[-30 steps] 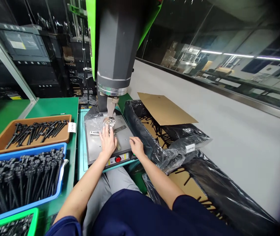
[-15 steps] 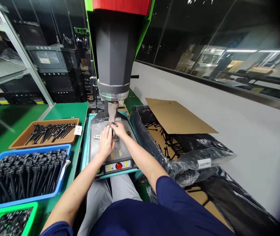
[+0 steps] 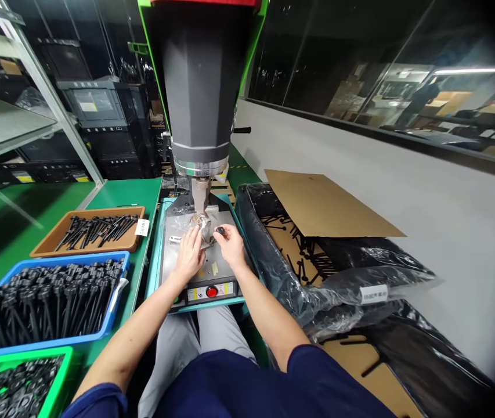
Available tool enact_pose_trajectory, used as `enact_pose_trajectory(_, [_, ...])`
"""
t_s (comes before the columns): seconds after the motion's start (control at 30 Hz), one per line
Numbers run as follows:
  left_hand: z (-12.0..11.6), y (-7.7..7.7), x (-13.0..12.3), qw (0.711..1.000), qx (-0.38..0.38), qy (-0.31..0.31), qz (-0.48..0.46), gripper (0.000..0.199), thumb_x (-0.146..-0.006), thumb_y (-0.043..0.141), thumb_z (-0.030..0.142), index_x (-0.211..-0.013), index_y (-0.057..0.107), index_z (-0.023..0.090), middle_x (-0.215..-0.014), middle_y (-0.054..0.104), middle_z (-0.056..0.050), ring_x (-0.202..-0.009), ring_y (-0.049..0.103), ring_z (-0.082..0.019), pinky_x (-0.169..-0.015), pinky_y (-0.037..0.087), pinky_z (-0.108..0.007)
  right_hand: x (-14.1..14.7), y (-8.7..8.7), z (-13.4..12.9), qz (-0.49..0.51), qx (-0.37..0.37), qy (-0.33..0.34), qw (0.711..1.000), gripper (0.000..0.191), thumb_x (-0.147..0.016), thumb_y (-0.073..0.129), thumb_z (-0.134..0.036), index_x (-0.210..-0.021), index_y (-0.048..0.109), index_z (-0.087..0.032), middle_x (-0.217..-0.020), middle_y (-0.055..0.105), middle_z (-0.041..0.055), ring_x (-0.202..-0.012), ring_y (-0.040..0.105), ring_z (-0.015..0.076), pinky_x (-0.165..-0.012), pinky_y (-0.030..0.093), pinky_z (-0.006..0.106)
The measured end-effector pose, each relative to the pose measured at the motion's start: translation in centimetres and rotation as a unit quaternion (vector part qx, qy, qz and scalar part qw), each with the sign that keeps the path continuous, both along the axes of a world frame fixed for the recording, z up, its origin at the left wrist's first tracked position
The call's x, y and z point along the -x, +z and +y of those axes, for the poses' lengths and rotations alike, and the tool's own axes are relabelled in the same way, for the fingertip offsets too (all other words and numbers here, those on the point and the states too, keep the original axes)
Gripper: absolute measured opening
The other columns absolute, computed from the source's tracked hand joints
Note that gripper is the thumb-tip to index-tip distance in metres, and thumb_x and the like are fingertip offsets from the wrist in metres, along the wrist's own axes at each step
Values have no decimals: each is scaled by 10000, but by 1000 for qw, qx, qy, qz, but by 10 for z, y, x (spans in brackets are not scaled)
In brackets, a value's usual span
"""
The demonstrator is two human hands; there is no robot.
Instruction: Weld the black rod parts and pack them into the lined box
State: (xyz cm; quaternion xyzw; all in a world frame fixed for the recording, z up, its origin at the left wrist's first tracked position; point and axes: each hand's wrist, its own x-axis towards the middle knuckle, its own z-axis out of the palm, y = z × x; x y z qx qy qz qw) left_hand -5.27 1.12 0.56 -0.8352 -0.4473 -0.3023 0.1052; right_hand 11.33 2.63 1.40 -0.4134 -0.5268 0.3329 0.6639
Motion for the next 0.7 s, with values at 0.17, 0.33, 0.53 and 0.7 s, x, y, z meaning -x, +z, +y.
enact_pose_trajectory(0.17, [-8,-3,2,999,24,13,35,497,-834,520,151,-1331,532,165,-1569,273,-202,-1471,209,-345,-1125,279,-598,-18,-12,-36,20,37,23,999,296,-749,723,-379,-951,600,-201,-895,701,56,-816,659,192,-793,532,346])
enact_pose_trajectory(0.33, [-33,2,4,1000,15,-9,-6,309,-849,554,229,-1132,661,170,-1582,241,-183,-1466,218,-349,-1129,291,-570,-16,-9,-53,36,47,73,996,289,-717,744,-376,-900,592,-212,-847,684,32,-780,644,183,-752,528,335])
enact_pose_trajectory(0.53, [-91,6,3,975,131,-39,-174,328,-884,570,360,-1169,633,210,-1309,592,-133,-1213,558,-257,-1014,464,-446,1,-1,-82,58,45,144,987,354,-669,805,-400,-858,563,-223,-823,647,6,-750,617,167,-696,524,304])
enact_pose_trajectory(0.7, [-123,2,4,949,175,-29,-261,225,-900,569,367,-979,679,188,-887,687,-66,-801,634,-176,-761,521,-315,25,8,-101,107,64,209,970,383,-649,826,-389,-844,537,-230,-777,621,-13,-688,594,148,-651,517,289])
